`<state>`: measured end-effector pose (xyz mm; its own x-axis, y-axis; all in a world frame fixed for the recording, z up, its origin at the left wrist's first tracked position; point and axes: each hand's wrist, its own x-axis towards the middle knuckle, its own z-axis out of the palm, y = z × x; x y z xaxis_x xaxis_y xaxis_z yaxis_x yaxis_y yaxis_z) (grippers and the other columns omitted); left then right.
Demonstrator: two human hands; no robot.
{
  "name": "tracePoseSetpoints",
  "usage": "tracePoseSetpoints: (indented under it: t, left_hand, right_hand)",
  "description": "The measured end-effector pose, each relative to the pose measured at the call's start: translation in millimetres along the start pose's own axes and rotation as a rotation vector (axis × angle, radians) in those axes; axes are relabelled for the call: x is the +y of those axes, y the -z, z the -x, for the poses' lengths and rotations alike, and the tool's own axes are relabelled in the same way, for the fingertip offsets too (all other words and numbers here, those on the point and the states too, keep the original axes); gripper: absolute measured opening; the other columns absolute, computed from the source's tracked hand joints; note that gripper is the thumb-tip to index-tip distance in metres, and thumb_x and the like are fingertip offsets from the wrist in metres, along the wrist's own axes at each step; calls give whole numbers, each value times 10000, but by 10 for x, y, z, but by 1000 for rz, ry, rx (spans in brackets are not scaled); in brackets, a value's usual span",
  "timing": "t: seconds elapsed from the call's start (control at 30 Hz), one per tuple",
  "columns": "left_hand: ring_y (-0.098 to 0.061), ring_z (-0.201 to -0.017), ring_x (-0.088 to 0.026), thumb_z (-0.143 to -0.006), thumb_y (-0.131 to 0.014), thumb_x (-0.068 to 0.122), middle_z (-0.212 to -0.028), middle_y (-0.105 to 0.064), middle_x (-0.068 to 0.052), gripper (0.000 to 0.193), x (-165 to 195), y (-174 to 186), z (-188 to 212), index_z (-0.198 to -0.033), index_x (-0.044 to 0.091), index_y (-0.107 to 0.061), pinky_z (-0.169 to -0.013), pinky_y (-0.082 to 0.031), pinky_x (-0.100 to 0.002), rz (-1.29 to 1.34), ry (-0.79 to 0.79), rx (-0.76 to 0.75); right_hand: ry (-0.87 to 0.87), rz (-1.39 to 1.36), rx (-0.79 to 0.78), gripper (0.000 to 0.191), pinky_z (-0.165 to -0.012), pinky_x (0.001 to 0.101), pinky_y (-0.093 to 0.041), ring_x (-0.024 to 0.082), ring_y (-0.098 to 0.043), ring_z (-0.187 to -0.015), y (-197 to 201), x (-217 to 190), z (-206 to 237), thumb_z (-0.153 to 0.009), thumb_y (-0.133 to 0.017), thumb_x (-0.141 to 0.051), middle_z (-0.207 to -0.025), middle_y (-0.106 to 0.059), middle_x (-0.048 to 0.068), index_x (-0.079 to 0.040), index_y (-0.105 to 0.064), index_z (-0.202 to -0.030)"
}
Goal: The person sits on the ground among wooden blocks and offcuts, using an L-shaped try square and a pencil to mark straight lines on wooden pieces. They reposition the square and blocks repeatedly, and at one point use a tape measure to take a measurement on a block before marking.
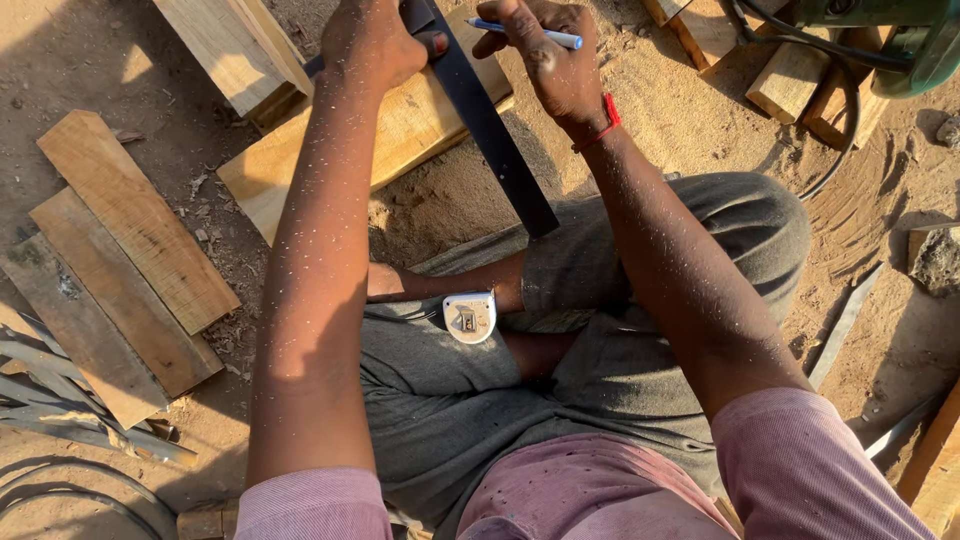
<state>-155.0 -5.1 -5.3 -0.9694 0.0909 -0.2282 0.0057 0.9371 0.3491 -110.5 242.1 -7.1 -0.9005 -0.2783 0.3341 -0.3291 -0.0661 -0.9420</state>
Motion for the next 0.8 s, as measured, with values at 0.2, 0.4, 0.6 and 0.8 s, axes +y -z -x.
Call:
tracePoseSetpoints:
  t: [0.2, 0.4, 0.6, 0.8]
  left_hand:
    - [-698, -1066, -389, -752, -901, 501, -1144, -709, -149, 654, 167, 43, -54, -1218, 141, -615, -798, -544, -573, -109, -14, 136]
    - [-663, -1098, -371, -766, -888, 525, -1135, -681, -161, 613, 224, 91, -48, -1162, 131, -634, -862, -532, -567, -95, 62, 65]
    - [-649, -1132, -445, -815, -814, 284, -1176, -703, -250, 442, 351, 261, 32, -1186, 75, -694, -931, -514, -563, -14, 62, -8]
    - [-619, -1237, -406, -863, -814, 523, -1260, -701, -175, 539, 527, 397, 159, -1244, 159, -699, -969, -491, -601, -128, 169, -147]
  right_hand:
    - [-70, 86, 33, 208, -904, 364, -693, 211, -822, -1006, -141, 65, -261, -1099, -682, -192, -1066, -795, 163, 3, -724, -1159]
    - [-103, 346, 52, 178, -768, 326, -646, 157, -801, -842, -170, 32, -300, -983, -743, -191, -941, -819, 99, -52, -809, -1074]
    - [-27, 572, 3, 331, -814, 415, -596, 350, -756, -917, -198, -134, -323, -818, -785, -315, -1019, -770, 148, -98, -769, -1068]
    - [-169, 607, -93, 335, -873, 398, -624, 255, -794, -894, -178, -462, -28, -906, -689, -407, -1042, -808, 65, -159, -782, -1112]
